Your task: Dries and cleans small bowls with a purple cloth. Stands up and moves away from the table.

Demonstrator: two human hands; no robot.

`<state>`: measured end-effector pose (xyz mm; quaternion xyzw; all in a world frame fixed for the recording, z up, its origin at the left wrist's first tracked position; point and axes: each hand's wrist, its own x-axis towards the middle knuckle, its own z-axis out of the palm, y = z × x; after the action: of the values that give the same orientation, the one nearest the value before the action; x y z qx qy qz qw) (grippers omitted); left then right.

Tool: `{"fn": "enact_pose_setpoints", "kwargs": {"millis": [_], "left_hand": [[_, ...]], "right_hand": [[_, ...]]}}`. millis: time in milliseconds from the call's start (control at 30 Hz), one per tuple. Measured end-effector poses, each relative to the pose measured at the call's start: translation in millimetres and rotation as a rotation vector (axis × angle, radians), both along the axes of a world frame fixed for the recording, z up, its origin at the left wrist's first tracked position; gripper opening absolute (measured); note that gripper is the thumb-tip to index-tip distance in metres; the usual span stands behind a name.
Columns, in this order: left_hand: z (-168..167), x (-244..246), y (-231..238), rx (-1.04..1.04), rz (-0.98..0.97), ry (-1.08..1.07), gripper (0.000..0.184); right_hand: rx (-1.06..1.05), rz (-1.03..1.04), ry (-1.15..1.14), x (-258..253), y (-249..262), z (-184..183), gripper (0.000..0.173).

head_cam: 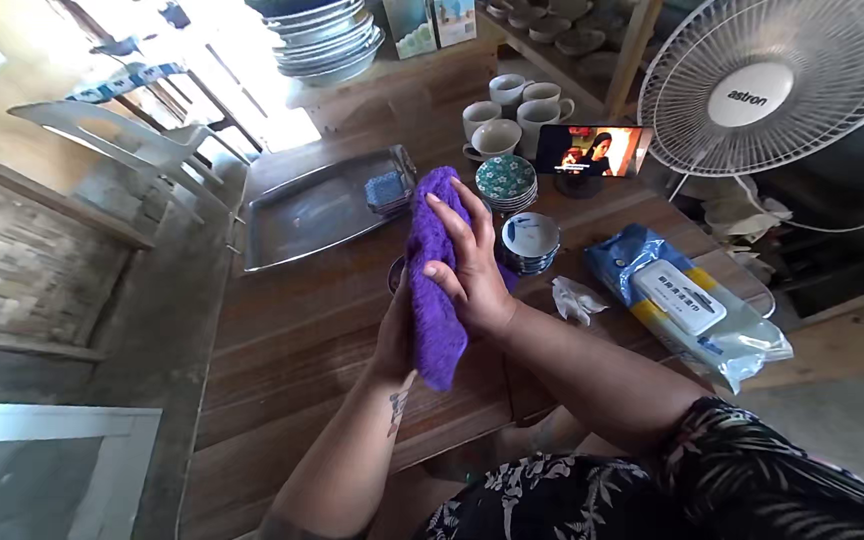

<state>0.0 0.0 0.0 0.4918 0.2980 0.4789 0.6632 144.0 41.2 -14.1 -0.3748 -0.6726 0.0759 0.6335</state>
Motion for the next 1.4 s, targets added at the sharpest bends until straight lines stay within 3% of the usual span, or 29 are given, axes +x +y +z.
{"fn": "enact_pose_setpoints", "kwargs": {"millis": [100,200,300,367,400,500,633,733,1000,1167,1400], "left_hand": [[-4,14,11,0.248,-0.112,-0.191,0.054],[-11,9,15,0.347,-0.045,-0.093,0.069],[-7,7,16,0.324,0.059,-0.089,0.060],[-2,9,15,0.291,0.146,-0.158,0.034],[-1,9,16,0.308,0.166,-0.189,0.029],[-2,5,21,0.400,0.214,-0.213,0.033],[0,4,25,0.395,0.244,-0.277,0.040],[2,1,27,0.377,0.360,-0.208,0.044],[-1,1,32,0.448,0.494,-0.118,0.050],[-8,6,26,0.397,0.407,-0.136,0.045],[-23,14,19,0.217,0.068,-0.320,0.072]], "right_hand": [[0.024,-0.006,0.063,3,3,4,0.058],[0.046,0.008,0.090,4,5,5,0.050],[0.035,0.026,0.085,6,7,6,0.046],[0.013,0.037,0.068,5,7,7,0.045],[0.005,0.047,0.060,5,7,7,0.044],[-0.003,0.091,0.039,3,8,6,0.045],[-0.045,0.168,0.014,2,9,5,0.049],[-0.085,0.219,0.004,0,11,3,0.053],[-0.172,0.217,-0.041,-12,-4,-2,0.079],[-0.164,0.123,-0.077,-15,-8,-5,0.088],[-0.147,0.032,-0.070,-12,-11,-5,0.092]]}}
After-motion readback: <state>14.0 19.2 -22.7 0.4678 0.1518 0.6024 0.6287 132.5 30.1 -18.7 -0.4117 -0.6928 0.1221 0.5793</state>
